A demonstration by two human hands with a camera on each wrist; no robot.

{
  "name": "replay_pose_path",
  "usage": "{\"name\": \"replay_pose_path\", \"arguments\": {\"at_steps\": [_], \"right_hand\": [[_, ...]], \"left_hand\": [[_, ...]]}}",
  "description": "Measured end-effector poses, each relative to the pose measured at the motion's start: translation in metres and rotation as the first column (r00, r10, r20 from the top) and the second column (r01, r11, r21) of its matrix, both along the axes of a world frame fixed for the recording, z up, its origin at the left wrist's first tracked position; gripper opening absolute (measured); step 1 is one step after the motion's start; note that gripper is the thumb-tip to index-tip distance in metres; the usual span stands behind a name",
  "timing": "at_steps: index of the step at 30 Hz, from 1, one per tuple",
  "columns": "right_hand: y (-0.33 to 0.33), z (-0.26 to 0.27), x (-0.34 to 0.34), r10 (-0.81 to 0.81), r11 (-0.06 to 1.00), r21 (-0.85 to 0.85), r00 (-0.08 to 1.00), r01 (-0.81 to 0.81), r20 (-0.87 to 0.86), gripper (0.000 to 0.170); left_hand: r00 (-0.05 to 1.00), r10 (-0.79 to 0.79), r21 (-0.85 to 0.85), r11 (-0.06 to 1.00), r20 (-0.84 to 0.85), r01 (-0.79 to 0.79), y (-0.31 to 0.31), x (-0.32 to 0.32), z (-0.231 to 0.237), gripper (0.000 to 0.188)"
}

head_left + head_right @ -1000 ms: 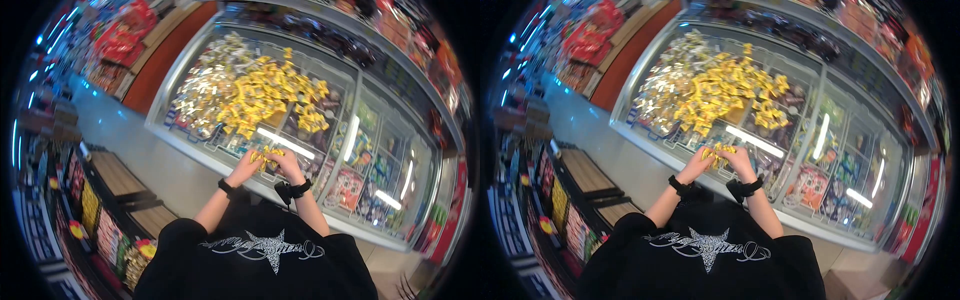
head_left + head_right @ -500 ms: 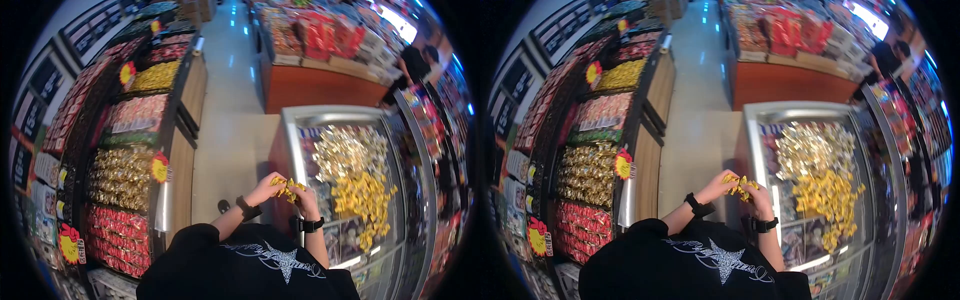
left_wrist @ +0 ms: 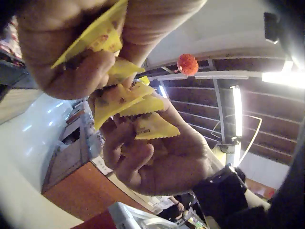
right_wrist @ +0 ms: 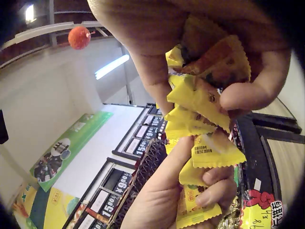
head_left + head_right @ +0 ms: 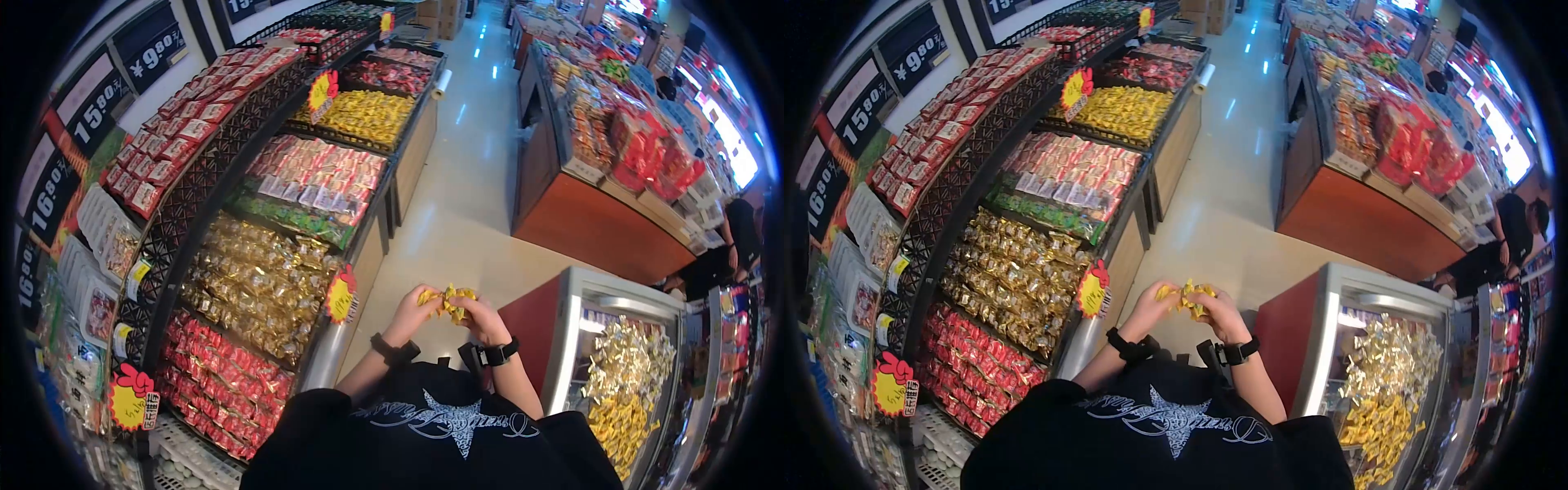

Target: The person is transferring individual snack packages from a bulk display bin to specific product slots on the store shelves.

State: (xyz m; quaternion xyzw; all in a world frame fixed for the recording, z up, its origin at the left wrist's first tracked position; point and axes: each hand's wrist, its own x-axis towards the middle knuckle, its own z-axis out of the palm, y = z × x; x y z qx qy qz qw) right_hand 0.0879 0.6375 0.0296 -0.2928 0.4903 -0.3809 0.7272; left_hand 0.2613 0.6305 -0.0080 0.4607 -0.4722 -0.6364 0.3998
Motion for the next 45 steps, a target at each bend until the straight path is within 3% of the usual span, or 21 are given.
{"name": "replay_pose_path", "arguments": {"at_steps": [10, 16, 19, 23, 25, 28, 37, 40, 43, 45], "right_hand": [[-0.127, -0.038, 0.046, 0.211, 0.974, 0.041, 0.961, -0.221, 0.181, 0.023], [-0.237, -0.023, 0.021, 0.361, 0.928, 0.024, 0.913, -0.372, 0.188, 0.025], [-0.296, -0.021, 0.003, 0.384, 0.922, -0.032, 0.901, -0.385, 0.201, 0.024], [-0.361, -0.026, -0.034, 0.330, 0.942, -0.033, 0.905, -0.334, 0.268, 0.021], [-0.384, -0.022, -0.049, 0.310, 0.945, -0.002, 0.898, -0.326, 0.312, 0.020], [-0.408, -0.032, -0.066, 0.322, 0.942, 0.000, 0.907, -0.335, 0.273, 0.022], [-0.492, -0.045, -0.090, 0.317, 0.940, 0.026, 0.899, -0.340, 0.303, 0.025], [-0.531, -0.045, -0.076, 0.321, 0.942, 0.003, 0.901, -0.336, 0.292, 0.024], [-0.579, -0.046, -0.060, 0.301, 0.949, 0.007, 0.909, -0.316, 0.288, 0.023], [-0.613, -0.038, -0.045, 0.316, 0.946, -0.014, 0.913, -0.323, 0.259, 0.023]], "left_hand": [[0.939, 0.340, 0.111, 0.936, -0.052, -0.333, -0.077, 0.040, -0.010, 0.017], [0.839, 0.544, -0.042, 0.838, -0.011, -0.544, -0.170, 0.007, -0.012, 0.015], [0.816, 0.569, -0.329, 0.793, 0.100, -0.513, -0.231, -0.011, -0.012, 0.013], [0.869, 0.484, -0.305, 0.847, 0.104, -0.436, -0.303, -0.044, -0.002, 0.013], [0.844, 0.519, -0.293, 0.835, 0.137, -0.466, -0.326, -0.062, -0.005, 0.013], [0.713, 0.609, -0.491, 0.766, 0.348, -0.415, -0.346, -0.084, -0.002, 0.015], [0.739, 0.489, -0.400, 0.860, 0.464, -0.318, -0.437, -0.105, -0.003, 0.019], [0.730, 0.562, -0.484, 0.799, 0.388, -0.357, -0.480, -0.098, -0.023, 0.015], [0.718, 0.588, -0.461, 0.789, 0.373, -0.407, -0.525, -0.087, -0.027, 0.017], [0.766, 0.540, -0.348, 0.834, 0.349, -0.429, -0.559, -0.073, -0.021, 0.019]]}}
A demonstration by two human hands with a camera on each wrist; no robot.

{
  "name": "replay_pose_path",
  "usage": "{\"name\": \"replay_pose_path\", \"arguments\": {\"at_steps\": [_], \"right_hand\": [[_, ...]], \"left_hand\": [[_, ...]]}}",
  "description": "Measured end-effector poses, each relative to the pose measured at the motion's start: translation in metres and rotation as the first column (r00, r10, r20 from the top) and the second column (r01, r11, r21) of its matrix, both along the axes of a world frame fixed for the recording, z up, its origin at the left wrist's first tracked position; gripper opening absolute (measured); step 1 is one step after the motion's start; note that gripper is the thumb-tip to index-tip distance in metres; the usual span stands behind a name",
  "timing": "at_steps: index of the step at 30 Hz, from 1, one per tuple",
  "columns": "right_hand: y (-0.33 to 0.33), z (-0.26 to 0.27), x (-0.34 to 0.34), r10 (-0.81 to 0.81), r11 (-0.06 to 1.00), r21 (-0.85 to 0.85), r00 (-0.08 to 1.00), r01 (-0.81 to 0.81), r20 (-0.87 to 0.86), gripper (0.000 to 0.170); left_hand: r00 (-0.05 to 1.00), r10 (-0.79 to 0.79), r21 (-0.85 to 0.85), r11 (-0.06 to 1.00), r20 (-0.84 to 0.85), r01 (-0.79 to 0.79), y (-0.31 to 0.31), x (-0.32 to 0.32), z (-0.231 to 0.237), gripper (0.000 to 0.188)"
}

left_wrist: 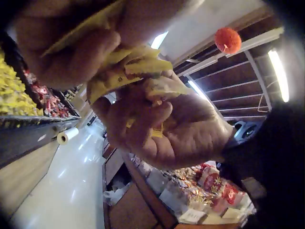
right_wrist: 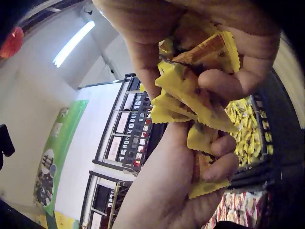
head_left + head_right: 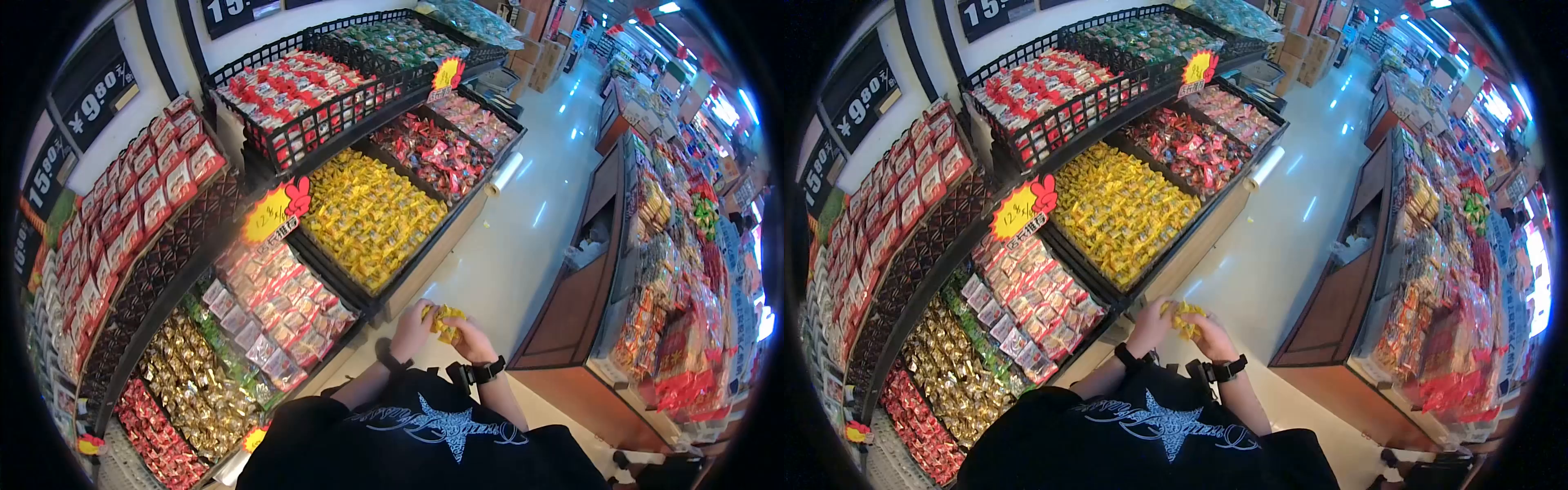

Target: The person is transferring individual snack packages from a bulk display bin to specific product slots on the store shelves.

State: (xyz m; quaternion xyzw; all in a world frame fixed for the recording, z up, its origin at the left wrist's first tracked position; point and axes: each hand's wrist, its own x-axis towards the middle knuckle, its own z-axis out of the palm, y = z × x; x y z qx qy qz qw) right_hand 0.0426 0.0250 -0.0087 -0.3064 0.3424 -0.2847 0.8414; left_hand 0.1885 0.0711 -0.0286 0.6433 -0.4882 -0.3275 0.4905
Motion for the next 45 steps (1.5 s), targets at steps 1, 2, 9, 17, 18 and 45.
{"name": "replay_pose_path", "arguments": {"at_steps": [1, 2, 9, 17, 18, 45], "right_hand": [[-0.018, 0.004, 0.007, 0.007, 1.000, -0.016, 1.000, -0.007, -0.013, 0.023], [-0.037, 0.004, 0.012, 0.023, 0.999, -0.031, 0.999, -0.024, -0.022, 0.023], [-0.118, 0.010, 0.052, 0.064, 0.998, -0.024, 0.998, -0.064, -0.011, 0.023], [-0.196, -0.027, 0.123, 0.397, 0.918, 0.032, 0.912, -0.396, -0.100, 0.027], [-0.208, -0.034, 0.134, 0.455, 0.887, -0.019, 0.880, -0.462, -0.135, 0.026], [-0.273, -0.128, 0.324, 0.170, 0.206, -0.387, 0.422, -0.899, -0.891, 0.048]], "left_hand": [[0.999, -0.007, 0.042, 0.999, -0.052, 0.009, -0.018, 0.007, 0.005, 0.020], [0.999, -0.018, 0.059, 0.998, -0.030, 0.020, -0.035, 0.016, 0.010, 0.026], [0.778, -0.063, 0.195, 0.953, -0.625, 0.233, -0.112, 0.070, 0.002, 0.026], [0.734, 0.337, 0.430, 0.900, -0.590, -0.068, -0.122, 0.116, -0.049, 0.033], [0.638, 0.406, 0.434, 0.892, -0.654, -0.123, -0.123, 0.120, -0.035, 0.032], [0.383, 0.879, 0.397, 0.256, 0.284, -0.881, -0.203, 0.199, -0.096, 0.049]]}}
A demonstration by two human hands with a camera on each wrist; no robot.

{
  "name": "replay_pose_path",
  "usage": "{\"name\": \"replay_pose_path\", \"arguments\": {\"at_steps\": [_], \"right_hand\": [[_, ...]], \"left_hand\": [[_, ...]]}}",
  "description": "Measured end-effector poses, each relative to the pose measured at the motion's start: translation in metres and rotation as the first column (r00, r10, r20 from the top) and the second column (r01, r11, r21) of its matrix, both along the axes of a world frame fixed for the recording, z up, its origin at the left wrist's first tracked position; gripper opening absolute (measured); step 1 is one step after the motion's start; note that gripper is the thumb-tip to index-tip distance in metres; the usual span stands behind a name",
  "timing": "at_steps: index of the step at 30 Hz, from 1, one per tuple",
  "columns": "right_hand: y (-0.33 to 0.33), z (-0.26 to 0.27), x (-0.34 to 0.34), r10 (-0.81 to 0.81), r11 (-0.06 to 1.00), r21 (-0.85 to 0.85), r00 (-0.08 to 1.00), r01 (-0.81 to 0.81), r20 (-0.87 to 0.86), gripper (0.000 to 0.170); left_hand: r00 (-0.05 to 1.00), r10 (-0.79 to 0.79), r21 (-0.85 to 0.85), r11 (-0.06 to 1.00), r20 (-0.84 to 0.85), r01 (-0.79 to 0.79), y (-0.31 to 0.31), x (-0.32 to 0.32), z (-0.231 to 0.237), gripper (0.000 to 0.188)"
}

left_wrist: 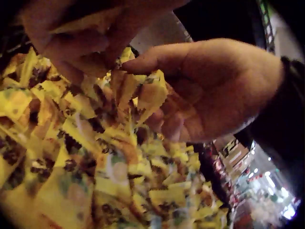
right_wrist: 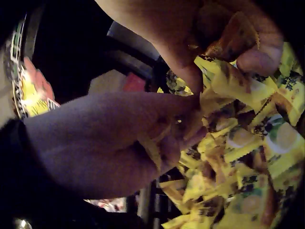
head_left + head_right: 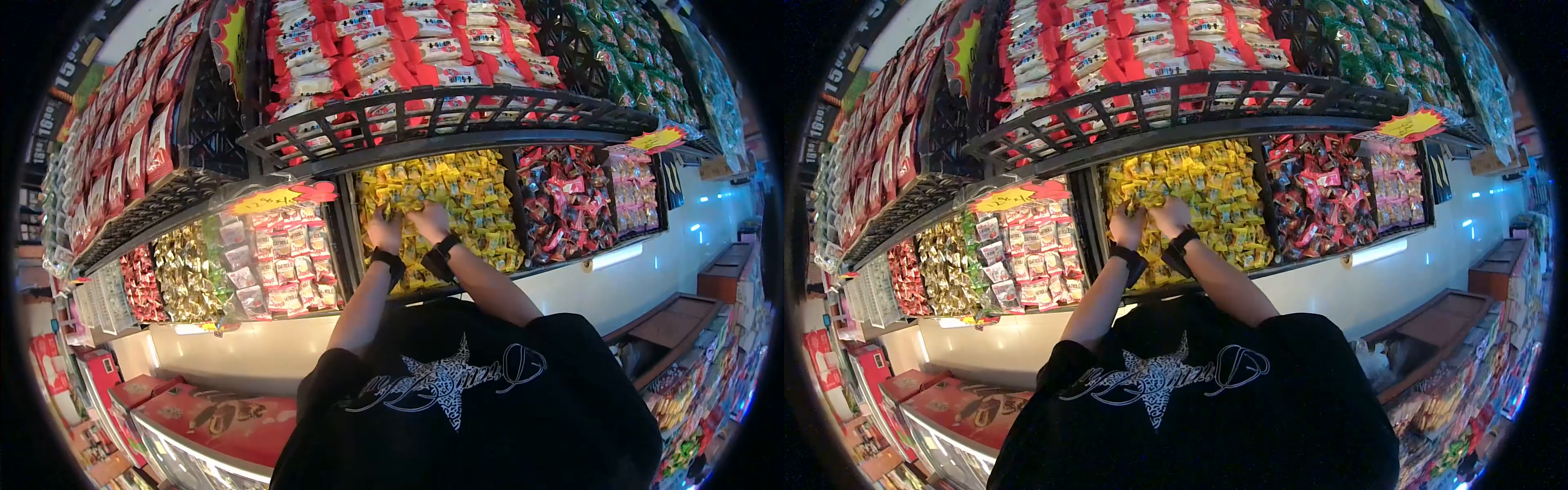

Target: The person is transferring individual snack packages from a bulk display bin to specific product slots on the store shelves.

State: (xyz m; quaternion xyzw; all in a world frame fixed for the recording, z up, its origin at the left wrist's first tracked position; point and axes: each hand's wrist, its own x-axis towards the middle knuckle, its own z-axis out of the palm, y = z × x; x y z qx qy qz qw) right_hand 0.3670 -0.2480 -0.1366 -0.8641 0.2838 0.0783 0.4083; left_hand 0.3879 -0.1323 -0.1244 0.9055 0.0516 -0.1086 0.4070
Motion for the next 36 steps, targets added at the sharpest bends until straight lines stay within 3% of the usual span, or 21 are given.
{"name": "replay_pose_path", "arguments": {"at_steps": [3, 6, 9, 12, 13, 16, 17, 20, 23, 24, 25, 29, 31, 32, 34, 35, 36], "right_hand": [[0.003, -0.015, 0.003, 0.064, 0.980, -0.190, 0.998, -0.060, 0.011, 0.050], [0.008, -0.005, -0.003, 0.056, 0.975, -0.216, 0.998, -0.058, -0.017, 0.051], [0.000, 0.005, -0.002, -0.042, 0.988, 0.143, 0.993, 0.057, -0.110, 0.053], [-0.008, 0.012, -0.011, -0.215, 0.965, 0.164, 0.975, 0.204, 0.053, 0.051], [-0.018, 0.008, -0.012, -0.203, 0.962, 0.215, 0.970, 0.171, 0.137, 0.050], [-0.041, 0.021, -0.015, -0.159, 0.956, 0.254, 0.987, 0.146, 0.032, 0.050], [-0.043, 0.038, -0.017, -0.104, 0.988, 0.107, 0.993, 0.110, -0.055, 0.050], [-0.048, 0.024, -0.012, 0.061, 0.990, -0.122, 0.993, -0.074, -0.104, 0.051], [-0.044, 0.008, -0.004, 0.192, 0.960, -0.174, 0.969, -0.219, -0.157, 0.046], [-0.044, 0.007, -0.005, 0.165, 0.970, -0.160, 0.978, -0.185, -0.130, 0.047], [-0.044, 0.007, -0.006, 0.137, 0.978, -0.145, 0.985, -0.151, -0.103, 0.049], [-0.062, 0.008, -0.015, 0.046, 0.989, -0.140, 0.997, -0.054, -0.061, 0.054], [-0.074, 0.017, -0.022, 0.074, 0.975, -0.202, 0.993, -0.091, -0.088, 0.069], [-0.078, 0.021, -0.025, 0.087, 0.967, -0.232, 0.991, -0.109, -0.102, 0.080], [-0.082, 0.013, -0.024, 0.154, 0.950, -0.253, 0.980, -0.183, -0.128, 0.080], [-0.081, 0.008, -0.022, 0.184, 0.936, -0.285, 0.977, -0.206, -0.104, 0.081], [-0.079, 0.003, -0.021, 0.215, 0.920, -0.316, 0.973, -0.230, -0.081, 0.081]], "left_hand": [[0.996, -0.062, 0.131, 0.990, 0.072, 0.052, 0.002, -0.001, -0.030, 0.050], [0.978, -0.095, 0.184, 0.981, 0.185, 0.061, 0.007, -0.007, -0.046, 0.043], [0.980, 0.027, 0.134, 0.991, -0.197, 0.000, 0.002, -0.002, 0.017, 0.042], [0.995, -0.018, 0.128, 0.992, 0.098, 0.005, 0.017, -0.002, -0.023, 0.044], [0.991, -0.010, 0.111, 0.994, 0.134, -0.005, 0.019, -0.003, -0.025, 0.043], [0.981, 0.003, 0.072, 0.997, 0.194, -0.018, 0.023, -0.005, -0.024, 0.042], [0.984, -0.004, 0.067, 0.998, 0.181, -0.009, 0.023, -0.006, -0.020, 0.041], [0.974, -0.110, 0.028, 0.994, 0.198, 0.106, 0.016, -0.008, -0.010, 0.038], [0.957, -0.238, 0.039, 0.971, 0.166, 0.235, 0.006, -0.011, -0.006, 0.036], [0.950, -0.277, 0.050, 0.961, 0.141, 0.273, 0.004, -0.010, -0.004, 0.036], [0.955, -0.291, 0.017, 0.956, -0.061, 0.293, 0.002, -0.007, -0.002, 0.036], [0.970, -0.241, 0.041, 0.970, 0.034, 0.240, 0.007, -0.012, 0.002, 0.039], [0.980, -0.191, 0.059, 0.980, 0.063, 0.188, 0.009, -0.013, -0.002, 0.042], [0.990, -0.134, 0.018, 0.991, 0.049, 0.134, 0.010, -0.014, -0.006, 0.043], [1.000, -0.021, -0.060, 0.998, 0.016, 0.022, 0.013, -0.016, -0.027, 0.045], [0.993, 0.026, -0.137, 0.991, 0.119, -0.010, 0.015, -0.021, -0.044, 0.049], [0.997, 0.072, -0.231, 0.970, -0.041, -0.080, 0.013, -0.025, -0.032, 0.048]]}}
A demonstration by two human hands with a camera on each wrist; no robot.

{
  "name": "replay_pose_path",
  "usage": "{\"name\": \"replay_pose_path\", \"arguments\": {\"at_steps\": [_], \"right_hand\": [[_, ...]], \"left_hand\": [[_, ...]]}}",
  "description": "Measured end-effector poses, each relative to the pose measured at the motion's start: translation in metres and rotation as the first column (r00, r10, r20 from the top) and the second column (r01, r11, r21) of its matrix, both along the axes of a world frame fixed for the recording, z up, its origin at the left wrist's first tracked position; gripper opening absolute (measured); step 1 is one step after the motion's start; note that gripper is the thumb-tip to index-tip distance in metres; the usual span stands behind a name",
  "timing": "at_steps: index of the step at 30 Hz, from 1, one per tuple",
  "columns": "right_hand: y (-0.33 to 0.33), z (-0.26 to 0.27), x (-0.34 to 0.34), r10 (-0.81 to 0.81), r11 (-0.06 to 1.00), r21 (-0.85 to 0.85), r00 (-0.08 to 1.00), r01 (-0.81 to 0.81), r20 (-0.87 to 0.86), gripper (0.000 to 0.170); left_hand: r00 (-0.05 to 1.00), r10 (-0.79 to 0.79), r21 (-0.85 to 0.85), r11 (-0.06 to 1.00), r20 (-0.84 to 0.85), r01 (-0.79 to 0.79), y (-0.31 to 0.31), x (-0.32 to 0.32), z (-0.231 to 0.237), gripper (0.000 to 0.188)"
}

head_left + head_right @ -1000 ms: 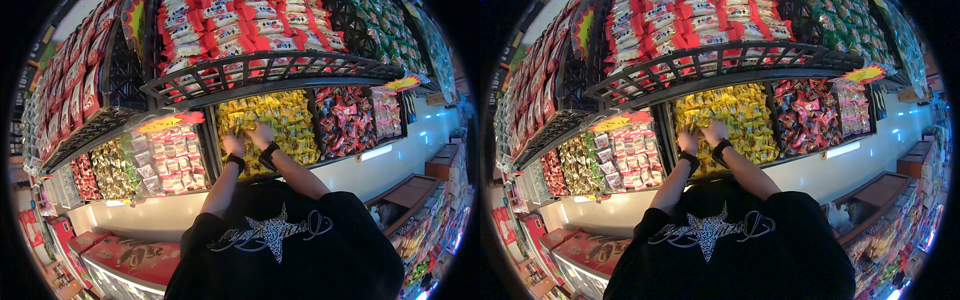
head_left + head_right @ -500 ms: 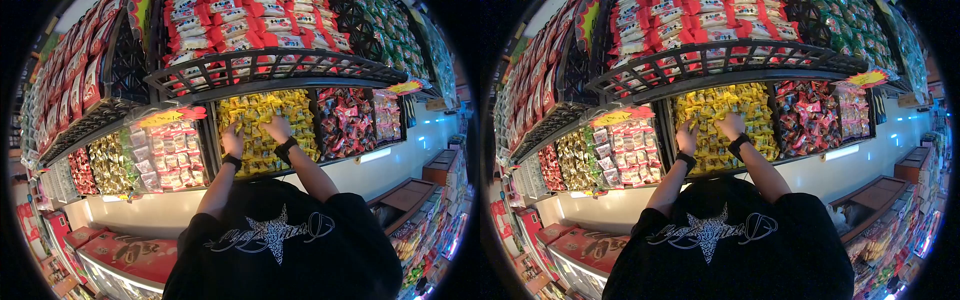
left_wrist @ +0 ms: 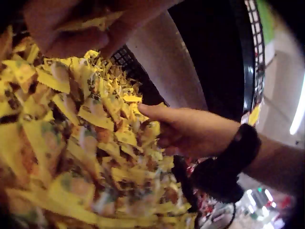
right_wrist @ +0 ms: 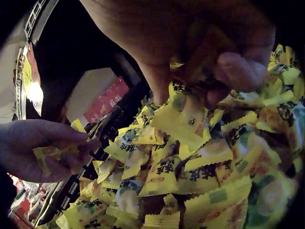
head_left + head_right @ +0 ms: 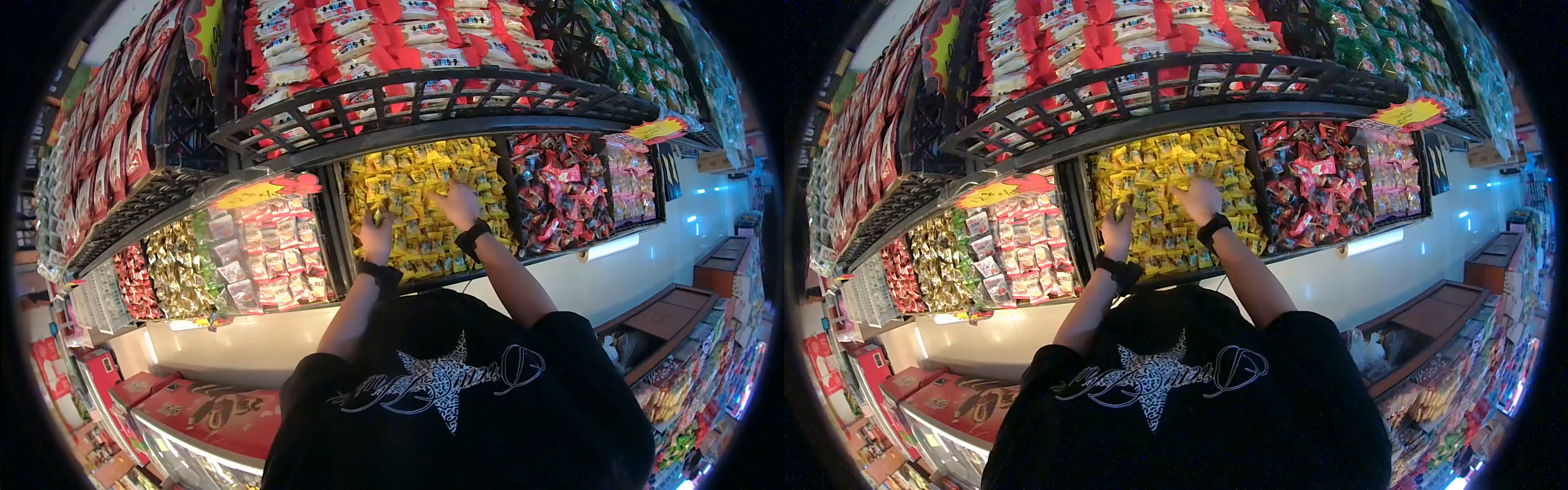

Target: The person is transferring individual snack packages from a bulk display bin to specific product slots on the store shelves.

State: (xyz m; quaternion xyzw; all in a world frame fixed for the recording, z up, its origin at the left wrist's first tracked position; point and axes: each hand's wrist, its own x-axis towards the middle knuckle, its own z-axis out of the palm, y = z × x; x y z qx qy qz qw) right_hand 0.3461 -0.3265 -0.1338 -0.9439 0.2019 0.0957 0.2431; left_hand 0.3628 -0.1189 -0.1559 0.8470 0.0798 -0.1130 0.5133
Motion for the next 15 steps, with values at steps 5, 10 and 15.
{"name": "replay_pose_path", "arguments": {"at_steps": [5, 10, 15], "right_hand": [[0.006, -0.010, 0.004, -0.063, 0.998, 0.034, 0.996, 0.061, 0.067, 0.080], [-0.004, 0.023, -0.015, -0.113, 0.979, 0.163, 0.993, 0.119, -0.046, 0.085], [0.010, 0.012, -0.044, -0.153, 0.955, 0.267, 0.987, 0.133, 0.056, 0.080]], "left_hand": [[0.935, 0.018, -0.315, 0.939, -0.353, -0.138, -0.001, -0.022, 0.033, 0.048], [0.937, -0.100, -0.365, 0.930, -0.335, -0.031, 0.000, -0.033, 0.022, 0.047], [0.978, -0.170, -0.269, 0.954, -0.119, 0.133, -0.017, -0.039, 0.007, 0.045]]}}
